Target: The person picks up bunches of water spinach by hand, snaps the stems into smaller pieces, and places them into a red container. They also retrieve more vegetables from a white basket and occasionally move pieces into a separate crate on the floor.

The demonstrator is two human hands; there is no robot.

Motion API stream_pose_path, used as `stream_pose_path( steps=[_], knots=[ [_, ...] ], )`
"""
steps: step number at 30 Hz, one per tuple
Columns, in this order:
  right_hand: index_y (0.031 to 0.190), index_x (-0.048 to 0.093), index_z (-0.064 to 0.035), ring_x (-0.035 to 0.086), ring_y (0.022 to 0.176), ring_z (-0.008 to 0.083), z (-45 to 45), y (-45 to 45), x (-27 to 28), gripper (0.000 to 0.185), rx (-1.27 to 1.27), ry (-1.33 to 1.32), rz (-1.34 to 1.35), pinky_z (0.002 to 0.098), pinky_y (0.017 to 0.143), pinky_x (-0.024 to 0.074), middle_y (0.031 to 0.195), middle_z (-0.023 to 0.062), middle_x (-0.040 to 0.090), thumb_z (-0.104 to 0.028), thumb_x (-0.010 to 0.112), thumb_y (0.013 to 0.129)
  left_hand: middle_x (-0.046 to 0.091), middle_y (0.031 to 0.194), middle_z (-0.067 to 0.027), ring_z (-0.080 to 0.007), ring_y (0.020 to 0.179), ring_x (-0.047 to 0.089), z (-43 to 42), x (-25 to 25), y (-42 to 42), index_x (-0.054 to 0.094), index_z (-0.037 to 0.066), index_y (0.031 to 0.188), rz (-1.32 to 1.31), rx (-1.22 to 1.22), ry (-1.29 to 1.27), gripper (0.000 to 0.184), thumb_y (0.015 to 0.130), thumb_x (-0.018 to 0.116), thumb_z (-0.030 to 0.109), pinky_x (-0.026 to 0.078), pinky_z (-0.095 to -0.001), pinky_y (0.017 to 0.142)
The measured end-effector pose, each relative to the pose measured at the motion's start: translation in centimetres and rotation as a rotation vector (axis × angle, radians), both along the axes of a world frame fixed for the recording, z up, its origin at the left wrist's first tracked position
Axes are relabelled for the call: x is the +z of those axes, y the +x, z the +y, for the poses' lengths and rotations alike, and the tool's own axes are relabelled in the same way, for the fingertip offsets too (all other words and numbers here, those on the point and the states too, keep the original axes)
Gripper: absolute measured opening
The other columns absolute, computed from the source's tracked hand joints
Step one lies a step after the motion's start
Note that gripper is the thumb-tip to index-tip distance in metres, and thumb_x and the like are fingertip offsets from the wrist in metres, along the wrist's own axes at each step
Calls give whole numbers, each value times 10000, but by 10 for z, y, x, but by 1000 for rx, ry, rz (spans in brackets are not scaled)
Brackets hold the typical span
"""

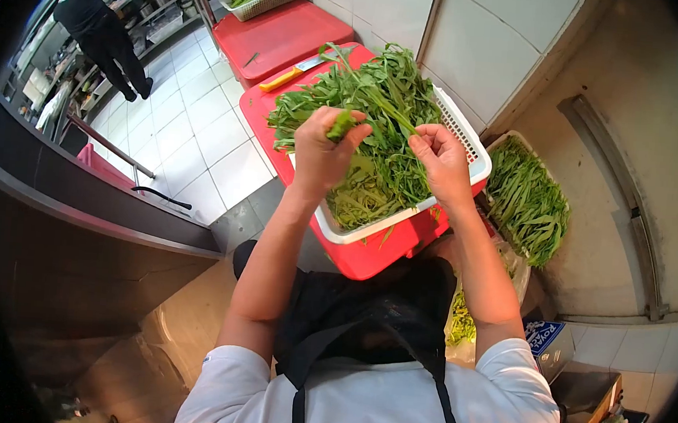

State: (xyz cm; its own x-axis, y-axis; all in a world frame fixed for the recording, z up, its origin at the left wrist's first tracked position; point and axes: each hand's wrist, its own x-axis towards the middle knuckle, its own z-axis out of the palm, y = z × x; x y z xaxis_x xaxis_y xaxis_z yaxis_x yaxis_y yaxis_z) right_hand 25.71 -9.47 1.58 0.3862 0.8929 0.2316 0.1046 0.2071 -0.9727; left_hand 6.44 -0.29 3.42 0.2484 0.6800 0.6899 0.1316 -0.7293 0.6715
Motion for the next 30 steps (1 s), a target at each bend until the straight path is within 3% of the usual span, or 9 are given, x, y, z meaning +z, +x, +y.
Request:
stream_pose_path(
  steps=[1,4,9,13,16,17,21,27,30],
  knots=[
    [1007,664,-30,458,731,41,0,-1,-3,173,-3,7,-29,213,670,401,787,-67,528,-150,747,913,664,822,-77,-208,752,649,-1,1,4,740,56,962,29,23,72,188,784,791,24,510,-312,684],
    [1000,676,-28,464,724,53,-3,-6,-5,186,-7,-20,-58,229,668,423,780,-62,527,-130,774,878,659,837,-85,-232,772,658,-4,-8,9,748,75,994,114,34,176,215,788,783,23,520,-330,698],
    [999,683,-23,484,729,57,-9,-9,-9,206,-10,-23,-111,233,687,440,773,-59,538,-128,791,858,651,906,-77,-246,879,649,-7,-24,13,731,108,1113,167,36,232,487,650,713,-43,521,-343,760],
    [1004,684,-26,487,729,50,-12,-5,-16,181,10,-29,-71,222,687,431,780,-63,555,-137,768,889,657,894,-82,-243,809,647,-10,-31,15,731,87,1081,28,59,249,308,782,750,14,516,-329,707],
    [1029,679,-23,527,755,43,-14,-4,-18,163,38,-21,32,211,703,441,814,-53,598,-143,728,930,657,864,-99,-290,785,650,-8,-31,17,734,96,1039,-127,182,78,246,800,768,47,519,-338,707],
    [1040,677,-22,547,768,41,-15,-3,-18,159,48,-16,66,206,711,448,829,-47,617,-145,712,946,668,815,-67,-234,735,647,-6,-33,14,723,47,1010,-119,190,-51,152,878,762,110,511,-328,687],
    [1053,677,-12,583,802,64,-14,-5,-24,167,56,-17,92,220,751,471,865,-19,649,-159,675,974,630,795,28,-74,720,551,1,-33,17,705,-3,954,-416,-197,-753,177,910,752,162,441,-264,640],
    [1069,665,19,619,814,83,-6,-17,-32,199,127,-97,65,244,757,497,896,12,677,-163,648,990,628,771,22,-67,687,535,0,-28,21,692,19,911,-529,-302,-750,137,898,750,143,414,-245,621],
    [1074,657,20,596,797,71,5,-28,-18,198,149,-36,107,238,730,480,892,3,665,-156,658,983,626,768,26,-62,679,534,-6,-27,22,684,25,887,-337,-304,-685,104,891,738,114,413,-242,611]
  ],
)
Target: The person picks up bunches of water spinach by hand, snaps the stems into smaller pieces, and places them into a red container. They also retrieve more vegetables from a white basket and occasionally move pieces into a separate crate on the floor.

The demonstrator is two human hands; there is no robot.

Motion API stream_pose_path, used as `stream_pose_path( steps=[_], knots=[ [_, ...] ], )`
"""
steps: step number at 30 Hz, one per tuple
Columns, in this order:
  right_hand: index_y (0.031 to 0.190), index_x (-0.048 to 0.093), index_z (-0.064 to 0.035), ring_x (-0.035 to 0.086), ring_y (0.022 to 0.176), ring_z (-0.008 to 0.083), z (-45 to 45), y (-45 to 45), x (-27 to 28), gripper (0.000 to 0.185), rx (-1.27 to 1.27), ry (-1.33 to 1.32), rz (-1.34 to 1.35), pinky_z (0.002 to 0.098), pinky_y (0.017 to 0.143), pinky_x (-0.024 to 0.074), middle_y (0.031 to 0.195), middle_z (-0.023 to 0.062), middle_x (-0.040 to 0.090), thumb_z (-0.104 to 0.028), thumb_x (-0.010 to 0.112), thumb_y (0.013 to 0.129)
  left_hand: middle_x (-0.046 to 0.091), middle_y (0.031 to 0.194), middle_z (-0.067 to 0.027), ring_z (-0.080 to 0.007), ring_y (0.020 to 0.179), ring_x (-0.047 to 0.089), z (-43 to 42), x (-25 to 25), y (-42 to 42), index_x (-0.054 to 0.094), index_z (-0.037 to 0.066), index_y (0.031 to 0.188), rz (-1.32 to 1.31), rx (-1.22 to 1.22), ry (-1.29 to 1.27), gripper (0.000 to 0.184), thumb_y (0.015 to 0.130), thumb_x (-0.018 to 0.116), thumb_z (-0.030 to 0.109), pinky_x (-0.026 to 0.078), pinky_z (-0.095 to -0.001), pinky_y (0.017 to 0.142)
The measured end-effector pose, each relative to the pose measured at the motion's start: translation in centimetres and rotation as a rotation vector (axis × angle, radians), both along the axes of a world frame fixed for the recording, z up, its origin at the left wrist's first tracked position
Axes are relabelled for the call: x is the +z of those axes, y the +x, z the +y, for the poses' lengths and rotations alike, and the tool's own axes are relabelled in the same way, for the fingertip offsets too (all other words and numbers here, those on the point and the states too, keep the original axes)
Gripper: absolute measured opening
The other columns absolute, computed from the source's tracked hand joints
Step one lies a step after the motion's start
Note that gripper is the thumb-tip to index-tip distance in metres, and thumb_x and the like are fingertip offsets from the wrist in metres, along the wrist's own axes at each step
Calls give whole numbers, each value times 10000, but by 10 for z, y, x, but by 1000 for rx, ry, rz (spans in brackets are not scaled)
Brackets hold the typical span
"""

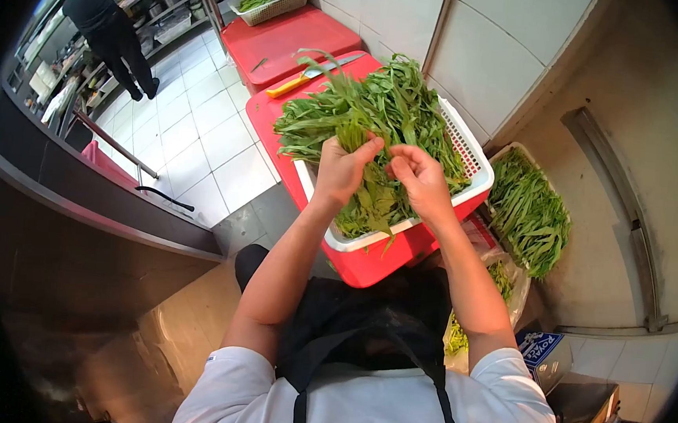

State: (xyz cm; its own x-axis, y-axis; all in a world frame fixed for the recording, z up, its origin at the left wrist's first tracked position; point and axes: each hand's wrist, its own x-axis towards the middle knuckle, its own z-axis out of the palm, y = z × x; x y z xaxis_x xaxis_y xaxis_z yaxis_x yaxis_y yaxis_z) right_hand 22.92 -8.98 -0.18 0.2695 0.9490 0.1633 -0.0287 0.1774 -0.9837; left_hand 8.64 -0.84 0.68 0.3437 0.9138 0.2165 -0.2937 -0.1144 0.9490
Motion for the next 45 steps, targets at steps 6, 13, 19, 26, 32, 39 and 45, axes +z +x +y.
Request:
stream_pose_path(
  steps=[6,13,19,26,32,39,45],
  knots=[
    [914,699,2,501,659,34,24,-10,2,157,-85,62,-30,216,622,421,736,-47,609,-152,690,943,623,780,36,-65,692,551,-2,1,0,687,39,889,-84,3,-38,53,868,716,78,417,-241,625],
    [883,663,-32,536,662,58,32,-28,8,144,-220,57,273,231,600,428,751,-29,599,-153,647,959,637,785,22,-68,690,550,-17,7,5,695,33,899,-71,99,-2,62,886,701,94,413,-244,612],
    [905,628,-36,571,679,59,23,-27,13,145,-163,28,248,218,601,442,767,-19,604,-154,615,989,625,795,22,-75,676,537,-20,-1,14,688,41,934,-223,57,-135,80,931,670,119,404,-248,599],
    [918,638,12,632,673,109,12,-13,25,102,-163,128,-481,282,615,504,764,46,678,-89,645,926,663,853,-7,-79,744,569,-9,-11,-3,661,1,965,70,49,67,103,957,638,102,462,-256,678],
    [898,627,17,559,597,80,14,-19,17,83,-335,130,-588,273,554,474,687,11,616,-65,623,906,656,830,-5,-70,743,553,-23,-12,14,654,-15,963,-26,104,170,117,963,621,98,443,-253,660],
    [929,594,-7,497,585,77,15,-13,-7,65,-241,90,-70,276,548,432,694,-9,556,-62,566,951,613,793,10,-101,719,539,-29,-10,10,654,43,907,34,-9,-47,123,952,632,156,415,-264,661],
    [1028,574,-23,613,785,409,-4,-7,0,89,-453,263,-756,449,700,499,853,189,629,-56,558,947,576,772,14,-97,712,499,-32,-6,11,629,49,826,177,-108,-91,189,950,602,190,382,-262,666]
  ],
)
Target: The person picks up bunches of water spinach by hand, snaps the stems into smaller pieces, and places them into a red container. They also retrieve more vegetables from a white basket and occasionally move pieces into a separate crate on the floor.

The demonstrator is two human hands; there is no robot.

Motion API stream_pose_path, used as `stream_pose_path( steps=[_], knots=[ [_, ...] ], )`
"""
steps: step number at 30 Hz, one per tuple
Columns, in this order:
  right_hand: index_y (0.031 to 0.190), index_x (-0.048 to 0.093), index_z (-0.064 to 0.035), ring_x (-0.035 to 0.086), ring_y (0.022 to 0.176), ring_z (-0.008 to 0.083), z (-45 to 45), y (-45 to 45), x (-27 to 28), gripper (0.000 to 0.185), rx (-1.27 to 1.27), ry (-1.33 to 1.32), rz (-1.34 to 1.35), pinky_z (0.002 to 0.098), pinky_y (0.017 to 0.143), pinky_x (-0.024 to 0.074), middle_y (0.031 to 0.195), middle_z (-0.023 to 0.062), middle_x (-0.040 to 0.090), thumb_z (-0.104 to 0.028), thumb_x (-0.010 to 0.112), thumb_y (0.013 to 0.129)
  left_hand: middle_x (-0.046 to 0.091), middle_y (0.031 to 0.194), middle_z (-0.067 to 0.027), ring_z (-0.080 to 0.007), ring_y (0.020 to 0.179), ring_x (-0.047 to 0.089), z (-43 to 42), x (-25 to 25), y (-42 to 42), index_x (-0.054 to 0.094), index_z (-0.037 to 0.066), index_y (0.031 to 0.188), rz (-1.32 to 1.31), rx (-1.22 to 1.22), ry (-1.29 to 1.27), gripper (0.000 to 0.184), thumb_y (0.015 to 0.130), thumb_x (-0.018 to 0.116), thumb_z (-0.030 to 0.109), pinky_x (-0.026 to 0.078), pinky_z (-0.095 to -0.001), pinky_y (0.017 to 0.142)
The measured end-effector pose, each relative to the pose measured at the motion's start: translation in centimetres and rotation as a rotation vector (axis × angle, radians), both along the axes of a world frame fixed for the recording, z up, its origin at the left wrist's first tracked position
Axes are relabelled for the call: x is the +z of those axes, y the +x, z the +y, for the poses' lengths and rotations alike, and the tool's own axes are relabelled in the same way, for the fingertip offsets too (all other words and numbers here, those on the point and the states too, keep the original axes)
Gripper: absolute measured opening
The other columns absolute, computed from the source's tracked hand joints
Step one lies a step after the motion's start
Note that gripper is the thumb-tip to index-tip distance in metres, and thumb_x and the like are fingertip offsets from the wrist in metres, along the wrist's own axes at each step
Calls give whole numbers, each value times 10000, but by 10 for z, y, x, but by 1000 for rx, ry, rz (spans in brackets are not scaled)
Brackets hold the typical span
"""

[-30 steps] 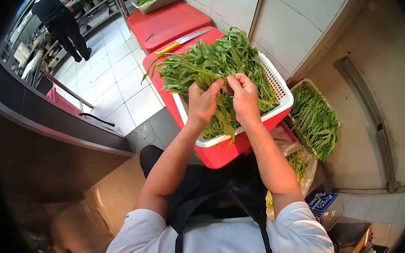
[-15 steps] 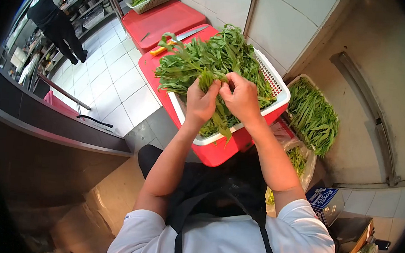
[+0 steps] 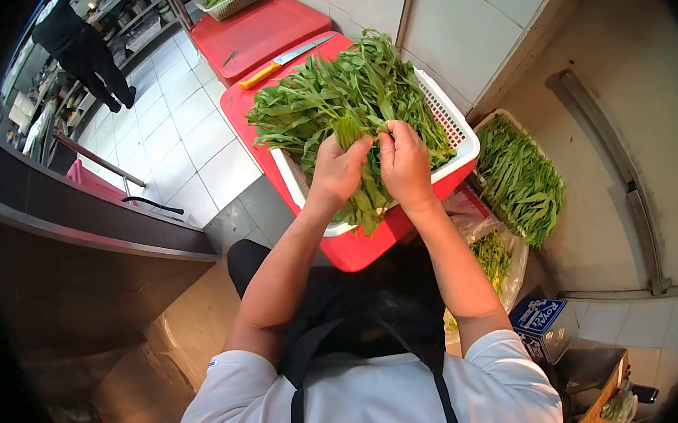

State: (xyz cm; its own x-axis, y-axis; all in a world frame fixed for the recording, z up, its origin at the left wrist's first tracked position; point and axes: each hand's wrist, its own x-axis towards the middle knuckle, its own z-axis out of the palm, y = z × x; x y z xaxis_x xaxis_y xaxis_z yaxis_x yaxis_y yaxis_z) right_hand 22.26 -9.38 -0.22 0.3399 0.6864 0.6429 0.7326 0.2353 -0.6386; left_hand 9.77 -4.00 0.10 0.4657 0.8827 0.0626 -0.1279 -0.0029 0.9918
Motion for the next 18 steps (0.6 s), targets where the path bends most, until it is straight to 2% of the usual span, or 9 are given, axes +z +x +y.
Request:
stream_pose_path(
  steps=[4,6,7,8,9,12,13,14,18],
  knots=[
    [1055,565,-27,632,864,418,-3,58,-10,118,-245,-102,61,471,750,503,912,205,646,-112,553,974,511,709,39,-78,650,452,-8,11,-9,591,54,832,-64,-12,30,158,953,577,155,371,-275,588],
    [1066,580,-51,668,835,384,-27,94,-5,119,-388,-213,91,453,732,514,913,195,677,-137,554,987,517,717,40,-75,657,460,-5,12,-22,594,51,845,-25,-63,87,150,948,570,156,376,-278,589],
    [1085,591,-54,625,715,239,-42,106,-5,131,-425,-166,83,375,668,499,828,145,647,-142,573,989,520,721,40,-74,661,464,-3,13,-28,596,49,851,-6,-96,112,146,946,566,157,378,-279,590],
    [1078,597,-55,623,704,213,-57,128,-16,128,-470,-156,51,362,658,493,812,140,647,-143,576,988,527,717,40,-77,664,476,0,20,-34,602,34,863,102,-118,221,114,917,573,130,387,-280,591],
    [1081,593,-49,672,752,316,-77,138,-14,128,-542,-203,48,415,680,512,856,181,685,-136,556,994,533,707,36,-88,658,487,11,17,-39,603,20,852,257,-132,174,104,887,581,115,398,-286,593],
    [1034,616,-30,680,694,218,-142,186,-45,121,-729,-217,187,370,659,519,791,136,696,-132,602,971,570,690,-12,-128,643,517,16,20,-49,695,18,889,341,-58,61,160,846,617,151,416,-307,603],
    [1028,620,-29,682,692,216,-166,198,-57,118,-778,-254,192,371,658,520,787,134,694,-129,610,964,573,690,-18,-133,636,525,20,0,-58,712,33,877,364,-37,390,173,851,613,173,415,-296,605],
    [1022,623,-29,685,689,214,-193,211,-74,116,-835,-295,201,372,658,521,782,132,693,-125,617,958,570,687,-13,-129,628,519,14,17,-52,714,44,859,337,-75,66,177,856,612,188,408,-284,606],
    [966,649,-9,711,716,218,-298,238,-145,179,-1052,-608,309,368,677,533,779,139,715,-179,674,916,594,720,10,-94,645,516,7,9,-42,673,37,835,269,-84,-44,128,892,622,140,379,-249,594]
  ],
)
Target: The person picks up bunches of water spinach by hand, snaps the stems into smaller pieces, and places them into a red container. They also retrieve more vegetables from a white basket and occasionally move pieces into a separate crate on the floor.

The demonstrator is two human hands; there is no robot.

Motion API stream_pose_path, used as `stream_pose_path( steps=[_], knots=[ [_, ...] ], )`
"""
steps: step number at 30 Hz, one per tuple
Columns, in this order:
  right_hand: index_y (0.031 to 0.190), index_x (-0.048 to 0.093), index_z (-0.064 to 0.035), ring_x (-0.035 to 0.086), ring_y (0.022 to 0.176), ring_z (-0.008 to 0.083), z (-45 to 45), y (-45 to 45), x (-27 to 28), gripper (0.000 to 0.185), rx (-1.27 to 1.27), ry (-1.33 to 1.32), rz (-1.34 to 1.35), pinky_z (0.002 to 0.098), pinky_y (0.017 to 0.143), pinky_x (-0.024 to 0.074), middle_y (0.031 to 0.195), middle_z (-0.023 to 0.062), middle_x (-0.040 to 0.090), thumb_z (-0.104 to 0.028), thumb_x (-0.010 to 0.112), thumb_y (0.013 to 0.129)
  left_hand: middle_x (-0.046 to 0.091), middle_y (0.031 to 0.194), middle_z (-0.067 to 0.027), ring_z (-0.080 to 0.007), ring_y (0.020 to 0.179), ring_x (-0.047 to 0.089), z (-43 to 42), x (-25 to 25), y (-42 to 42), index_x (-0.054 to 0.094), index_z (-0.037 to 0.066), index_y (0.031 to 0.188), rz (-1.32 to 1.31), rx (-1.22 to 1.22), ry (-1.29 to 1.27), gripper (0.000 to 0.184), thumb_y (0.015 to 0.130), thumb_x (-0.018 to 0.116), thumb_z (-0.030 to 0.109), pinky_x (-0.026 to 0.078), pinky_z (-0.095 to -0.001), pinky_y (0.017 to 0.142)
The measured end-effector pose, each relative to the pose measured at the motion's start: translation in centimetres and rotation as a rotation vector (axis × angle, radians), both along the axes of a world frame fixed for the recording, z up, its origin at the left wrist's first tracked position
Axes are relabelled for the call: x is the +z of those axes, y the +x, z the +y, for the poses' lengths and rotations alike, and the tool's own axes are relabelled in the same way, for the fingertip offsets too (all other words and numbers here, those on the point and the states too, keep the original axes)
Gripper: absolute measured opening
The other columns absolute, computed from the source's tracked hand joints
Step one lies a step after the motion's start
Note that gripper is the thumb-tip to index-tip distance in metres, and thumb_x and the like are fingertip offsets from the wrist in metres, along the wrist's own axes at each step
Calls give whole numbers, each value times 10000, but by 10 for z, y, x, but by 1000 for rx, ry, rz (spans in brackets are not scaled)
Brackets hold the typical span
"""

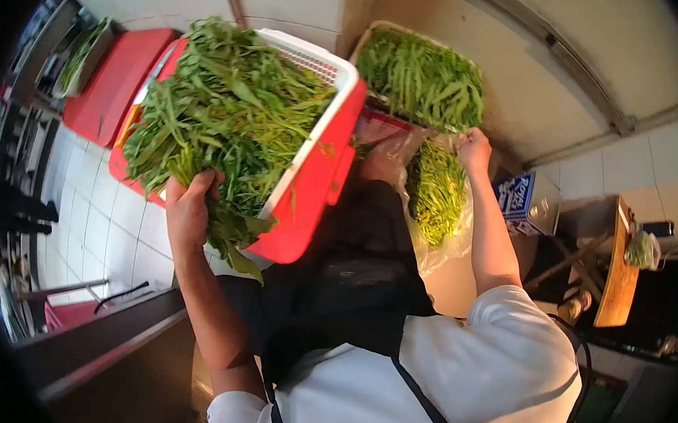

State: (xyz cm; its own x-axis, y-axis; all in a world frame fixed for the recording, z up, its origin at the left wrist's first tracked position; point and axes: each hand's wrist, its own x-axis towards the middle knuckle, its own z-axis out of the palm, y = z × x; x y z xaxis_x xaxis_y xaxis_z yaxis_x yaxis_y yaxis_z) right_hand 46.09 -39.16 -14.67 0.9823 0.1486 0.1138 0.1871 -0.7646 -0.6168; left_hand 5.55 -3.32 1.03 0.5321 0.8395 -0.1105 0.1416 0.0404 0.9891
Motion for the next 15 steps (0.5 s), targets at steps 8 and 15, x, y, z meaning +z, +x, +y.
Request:
stream_pose_path(
  steps=[8,15],
  knots=[
    [1174,668,-12,717,961,324,-60,5,-78,365,-4,-331,-42,382,860,548,1000,230,723,-217,728,879,592,727,29,-67,648,499,-11,-2,17,671,42,831,-27,-91,6,149,932,647,149,364,-233,589],
    [1220,675,-27,711,983,315,89,-51,36,355,295,398,-37,393,889,542,1139,193,720,-228,694,928,592,694,23,-114,653,523,-10,4,10,700,51,864,141,-174,58,126,855,707,176,395,-284,610]
  ],
)
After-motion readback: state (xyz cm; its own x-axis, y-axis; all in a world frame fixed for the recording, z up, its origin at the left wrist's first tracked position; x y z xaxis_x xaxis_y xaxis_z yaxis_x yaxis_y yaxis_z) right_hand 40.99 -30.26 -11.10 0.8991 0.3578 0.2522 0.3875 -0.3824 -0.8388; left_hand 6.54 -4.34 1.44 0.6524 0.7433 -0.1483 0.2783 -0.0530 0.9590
